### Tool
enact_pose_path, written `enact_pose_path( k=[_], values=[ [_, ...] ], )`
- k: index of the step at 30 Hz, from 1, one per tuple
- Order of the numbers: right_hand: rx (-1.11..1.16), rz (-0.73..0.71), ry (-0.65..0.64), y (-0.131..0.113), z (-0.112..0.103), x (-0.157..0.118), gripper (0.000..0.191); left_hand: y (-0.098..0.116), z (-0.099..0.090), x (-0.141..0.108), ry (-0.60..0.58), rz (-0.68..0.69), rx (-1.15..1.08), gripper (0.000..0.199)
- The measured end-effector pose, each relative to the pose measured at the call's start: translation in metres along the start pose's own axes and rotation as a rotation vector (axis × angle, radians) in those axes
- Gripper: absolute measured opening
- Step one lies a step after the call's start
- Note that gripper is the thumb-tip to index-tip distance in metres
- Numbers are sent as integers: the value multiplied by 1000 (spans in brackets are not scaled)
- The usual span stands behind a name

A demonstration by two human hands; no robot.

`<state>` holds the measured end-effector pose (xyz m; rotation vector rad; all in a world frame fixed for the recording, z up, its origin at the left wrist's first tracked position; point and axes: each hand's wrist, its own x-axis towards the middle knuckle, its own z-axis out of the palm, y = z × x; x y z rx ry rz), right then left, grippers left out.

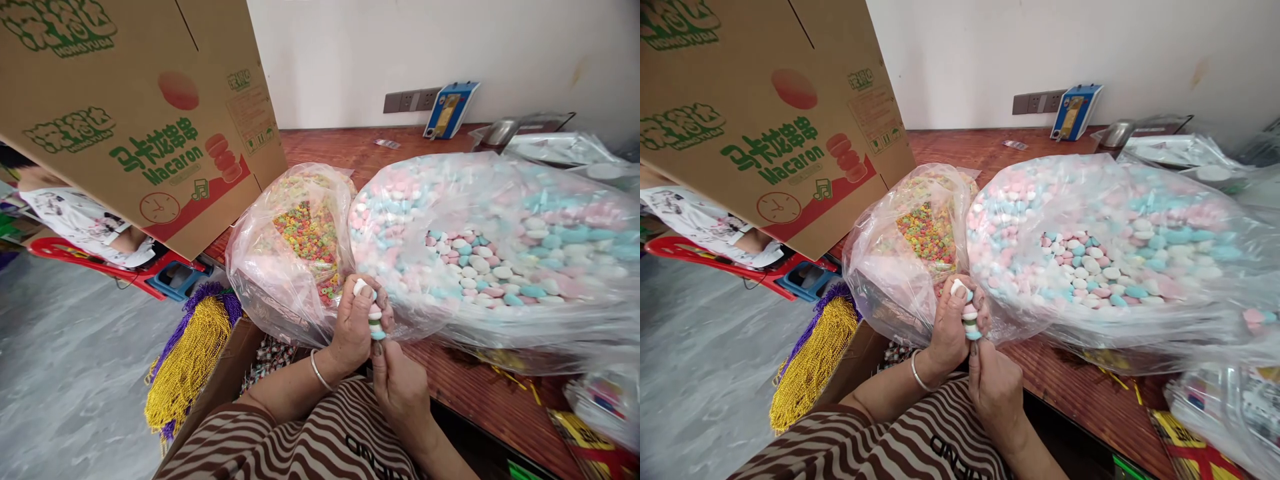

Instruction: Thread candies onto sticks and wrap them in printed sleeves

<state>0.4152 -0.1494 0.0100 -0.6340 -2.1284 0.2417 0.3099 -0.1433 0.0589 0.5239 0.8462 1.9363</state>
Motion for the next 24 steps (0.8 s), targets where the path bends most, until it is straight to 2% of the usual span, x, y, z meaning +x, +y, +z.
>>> enact_pose_path(
  k=[5,9,15,24],
  values=[
    [-36,-14,7,4,-4,4,25,15,0,9,-4,36,-8,41],
    [-26,-31,14,3,-5,5,22,19,5,12,19,-18,-91,44],
    [-35,-22,58,-2,0,1,27,7,11,4,-45,-31,-106,37],
    [-45,-23,78,-2,0,-8,29,-9,5,-8,-90,-25,-78,33]
  ],
)
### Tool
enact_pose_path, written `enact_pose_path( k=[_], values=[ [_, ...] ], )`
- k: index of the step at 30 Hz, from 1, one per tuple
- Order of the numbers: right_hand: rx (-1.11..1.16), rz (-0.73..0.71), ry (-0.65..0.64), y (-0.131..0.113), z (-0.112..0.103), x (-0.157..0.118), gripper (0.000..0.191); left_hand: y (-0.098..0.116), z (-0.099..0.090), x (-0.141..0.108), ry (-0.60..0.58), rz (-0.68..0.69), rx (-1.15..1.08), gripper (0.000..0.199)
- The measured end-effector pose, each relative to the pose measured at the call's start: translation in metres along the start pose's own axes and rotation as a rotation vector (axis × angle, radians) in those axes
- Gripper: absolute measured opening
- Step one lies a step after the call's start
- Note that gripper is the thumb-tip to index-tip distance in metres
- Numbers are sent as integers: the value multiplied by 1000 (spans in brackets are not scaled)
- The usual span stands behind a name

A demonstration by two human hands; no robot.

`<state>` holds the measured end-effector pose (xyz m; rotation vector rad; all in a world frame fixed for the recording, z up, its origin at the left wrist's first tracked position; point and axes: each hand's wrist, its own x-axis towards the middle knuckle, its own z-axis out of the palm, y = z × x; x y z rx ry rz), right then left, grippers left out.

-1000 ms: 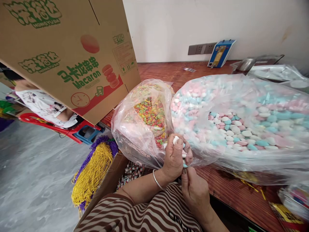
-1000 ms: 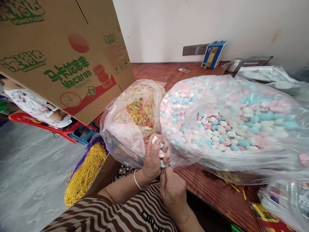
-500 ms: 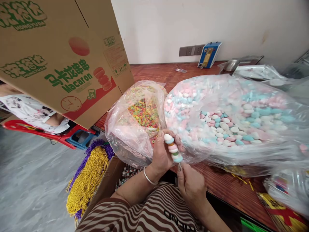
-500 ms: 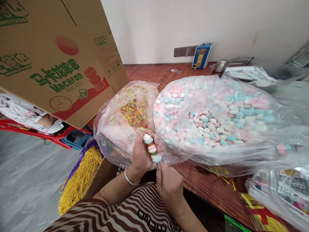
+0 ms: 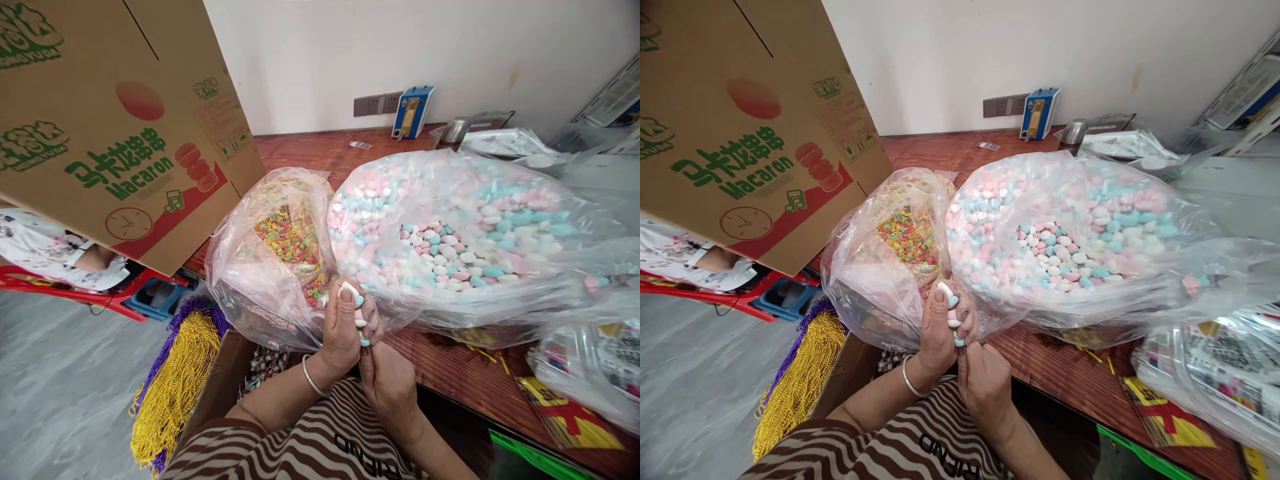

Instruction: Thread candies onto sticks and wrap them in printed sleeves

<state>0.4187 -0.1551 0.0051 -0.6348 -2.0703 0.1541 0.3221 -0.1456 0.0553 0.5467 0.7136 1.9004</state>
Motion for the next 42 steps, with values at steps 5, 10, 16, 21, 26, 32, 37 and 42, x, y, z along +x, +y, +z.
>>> enact_pose_path(
  k=[5,10,16,21,26,32,37,42],
  values=[
    [-17,1,2,0,-1,-1,30,-3,-1,-1,-18,-3,5,35],
    [-1,13,2,1,0,-1,31,-7,-4,-2,-8,-3,21,34],
    [168,132,-45,5,1,6,27,1,-4,4,19,-46,21,35],
    [362,343,-113,9,-3,13,24,15,-7,20,24,-127,5,68],
    [443,416,-147,9,-3,11,26,21,-9,35,50,-130,-7,67],
    [380,380,-149,10,-2,9,23,16,-5,36,21,-155,-62,42],
    [275,320,-99,6,0,8,26,9,2,29,2,-129,-89,39],
    [160,255,-75,5,3,5,29,2,6,22,17,-101,-23,44]
  ],
)
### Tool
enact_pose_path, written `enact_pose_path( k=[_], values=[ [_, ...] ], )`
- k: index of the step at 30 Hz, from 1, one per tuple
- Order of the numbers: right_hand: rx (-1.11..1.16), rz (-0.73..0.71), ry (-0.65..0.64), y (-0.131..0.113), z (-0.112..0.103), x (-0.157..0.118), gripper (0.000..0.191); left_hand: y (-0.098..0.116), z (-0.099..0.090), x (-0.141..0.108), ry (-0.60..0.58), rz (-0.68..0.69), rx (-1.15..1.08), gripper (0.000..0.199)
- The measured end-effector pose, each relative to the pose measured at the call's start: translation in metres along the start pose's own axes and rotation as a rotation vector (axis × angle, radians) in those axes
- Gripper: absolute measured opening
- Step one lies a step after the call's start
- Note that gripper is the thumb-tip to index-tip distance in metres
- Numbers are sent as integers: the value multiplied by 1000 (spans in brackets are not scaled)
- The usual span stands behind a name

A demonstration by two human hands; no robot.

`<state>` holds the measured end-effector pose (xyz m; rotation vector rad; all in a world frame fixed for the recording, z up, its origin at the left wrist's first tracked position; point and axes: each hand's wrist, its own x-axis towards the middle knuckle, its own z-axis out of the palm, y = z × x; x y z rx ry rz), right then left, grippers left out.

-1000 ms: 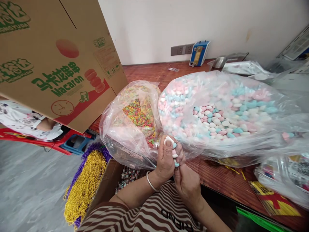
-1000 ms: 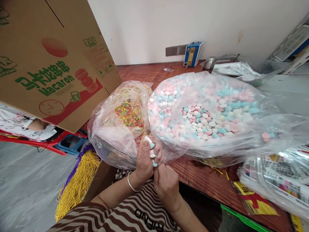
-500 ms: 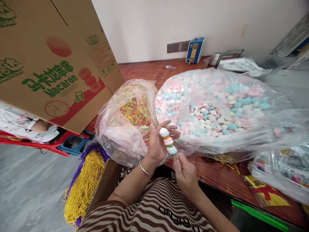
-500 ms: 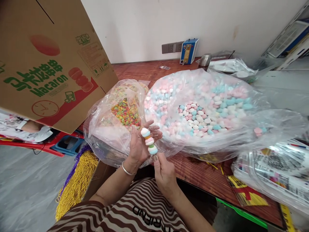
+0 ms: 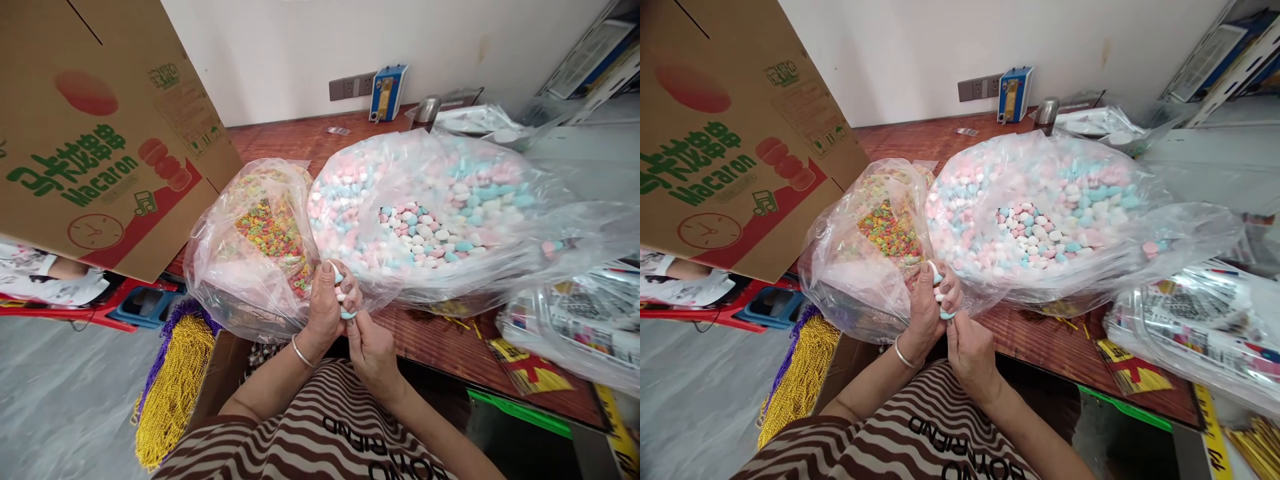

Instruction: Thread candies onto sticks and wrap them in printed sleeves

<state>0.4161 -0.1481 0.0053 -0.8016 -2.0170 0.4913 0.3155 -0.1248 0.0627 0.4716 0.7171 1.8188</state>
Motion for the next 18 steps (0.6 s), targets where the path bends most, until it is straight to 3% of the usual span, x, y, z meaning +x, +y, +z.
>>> enact_pose_path(
  k=[3,6,9,14,18],
  values=[
    [55,38,-18,3,3,0,27,-3,-4,0,18,6,15,42],
    [235,167,-93,6,3,3,25,-1,-11,2,26,-48,8,41],
    [421,315,-154,7,2,8,31,8,-13,5,22,-84,22,52],
    [643,478,-208,9,2,10,38,23,-14,9,83,-11,65,66],
    [714,513,-240,8,3,7,38,23,-23,5,112,-30,47,50]
  ],
)
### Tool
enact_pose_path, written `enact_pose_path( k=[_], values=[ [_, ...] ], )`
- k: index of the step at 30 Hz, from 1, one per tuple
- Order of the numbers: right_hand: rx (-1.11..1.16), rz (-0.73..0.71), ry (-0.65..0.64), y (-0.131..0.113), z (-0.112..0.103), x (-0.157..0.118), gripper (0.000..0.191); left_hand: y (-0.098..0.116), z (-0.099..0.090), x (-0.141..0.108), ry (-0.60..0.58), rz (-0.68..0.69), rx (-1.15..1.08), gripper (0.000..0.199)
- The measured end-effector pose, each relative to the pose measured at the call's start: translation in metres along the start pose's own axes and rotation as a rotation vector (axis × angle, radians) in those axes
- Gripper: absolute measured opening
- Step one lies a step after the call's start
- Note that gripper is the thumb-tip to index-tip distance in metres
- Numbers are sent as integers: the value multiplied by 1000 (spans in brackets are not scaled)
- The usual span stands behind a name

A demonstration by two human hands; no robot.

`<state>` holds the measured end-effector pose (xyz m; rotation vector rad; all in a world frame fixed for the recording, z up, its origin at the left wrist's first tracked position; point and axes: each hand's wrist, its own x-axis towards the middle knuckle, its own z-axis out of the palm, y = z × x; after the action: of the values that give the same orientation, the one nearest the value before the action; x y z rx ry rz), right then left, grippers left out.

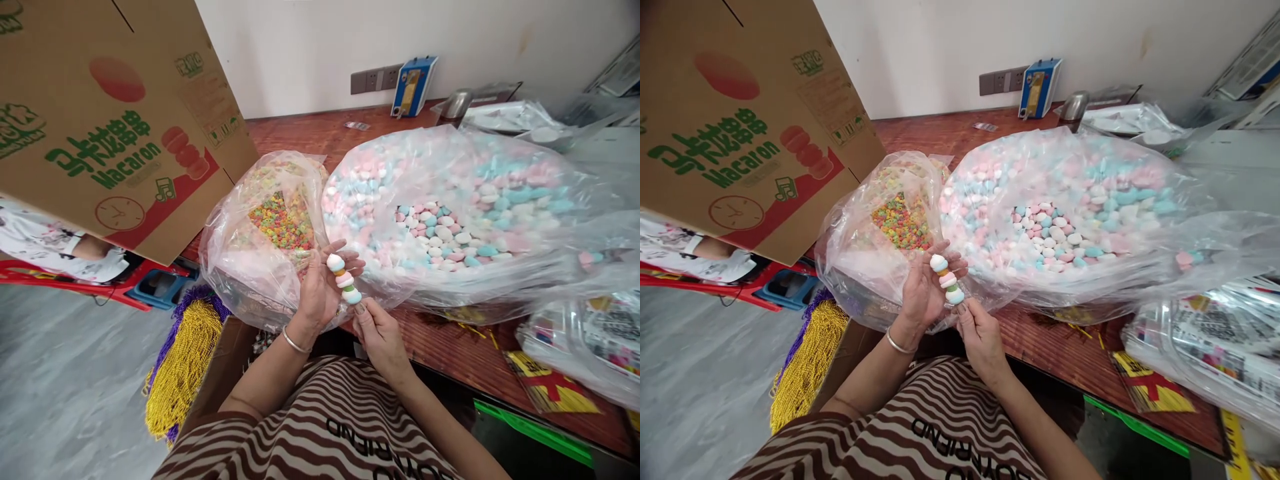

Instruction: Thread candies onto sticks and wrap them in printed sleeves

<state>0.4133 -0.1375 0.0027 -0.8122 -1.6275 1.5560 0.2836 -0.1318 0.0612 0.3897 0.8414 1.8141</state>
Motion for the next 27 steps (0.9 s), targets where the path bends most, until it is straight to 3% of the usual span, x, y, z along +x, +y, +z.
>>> enact_pose_path(
  k=[4,10,18,22,27],
  values=[
    [-102,-59,26,-2,1,-4,32,-5,-6,-8,-3,-9,-32,37],
    [-312,-118,-5,-4,0,-19,21,-6,-8,-11,77,4,-74,39],
    [-434,-181,80,3,11,-33,21,-26,-4,-19,122,-26,-65,42],
    [-359,-128,93,4,13,-34,22,-33,-5,-22,101,-49,-35,40],
    [77,115,-7,0,-1,-27,29,-22,-23,-16,18,-35,89,51]
  ],
)
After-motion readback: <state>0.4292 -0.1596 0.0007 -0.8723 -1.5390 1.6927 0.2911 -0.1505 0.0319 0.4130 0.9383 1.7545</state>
